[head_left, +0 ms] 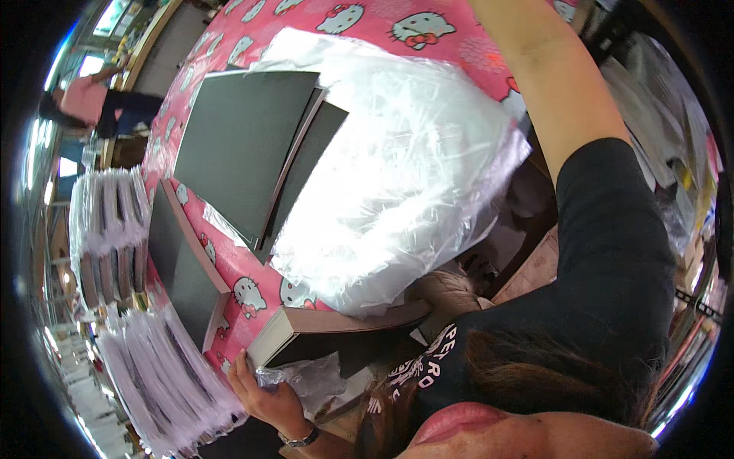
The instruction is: The person inserts black folders into individual plastic bags and then stacks the packaged folders on a table.
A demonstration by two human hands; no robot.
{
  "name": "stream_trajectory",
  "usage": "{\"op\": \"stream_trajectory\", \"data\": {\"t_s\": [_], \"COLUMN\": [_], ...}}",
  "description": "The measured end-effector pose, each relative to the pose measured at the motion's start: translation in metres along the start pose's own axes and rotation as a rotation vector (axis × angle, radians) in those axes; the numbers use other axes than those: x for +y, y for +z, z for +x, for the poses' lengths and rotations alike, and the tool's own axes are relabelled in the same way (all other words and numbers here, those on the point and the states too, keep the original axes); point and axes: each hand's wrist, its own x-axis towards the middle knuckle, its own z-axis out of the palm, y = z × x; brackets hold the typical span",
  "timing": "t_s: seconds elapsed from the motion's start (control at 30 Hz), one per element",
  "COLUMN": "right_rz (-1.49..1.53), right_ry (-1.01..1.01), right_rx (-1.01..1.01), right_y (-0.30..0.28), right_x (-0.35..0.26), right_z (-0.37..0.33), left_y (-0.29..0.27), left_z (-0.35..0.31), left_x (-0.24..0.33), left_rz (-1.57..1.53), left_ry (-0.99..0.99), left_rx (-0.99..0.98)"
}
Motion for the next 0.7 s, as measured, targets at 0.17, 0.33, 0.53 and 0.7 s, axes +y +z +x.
{"op": "stream_trajectory", "data": {"t_s": [0.17,0.33,0.53,0.7], "right_rz": [0.407,0.535,0.647,0.729], "right_ry": [0.105,0.598,0.875,0.980], "right_rx": [-0.574,-0.816,-0.894,-0.903], "right_y": [0.030,0.055,0.058,0.041], "right_x": [-0.017,-0.022,-0.022,-0.017], "right_z": [-0.030,-0.030,-0.022,-0.023], "left_y": [0.009,0.008,0.011,0.005], "left_z": [0.006,0.009,0.004,0.003], "left_x": [0.008,0.017,0.016,0.015], "left_rz": [-0.036,-0.037,-0.013,0.020], "left_ry": [-0.013,-0.007,-0.021,0.001], "left_rx": [0.026,0.016,0.035,-0.030]}}
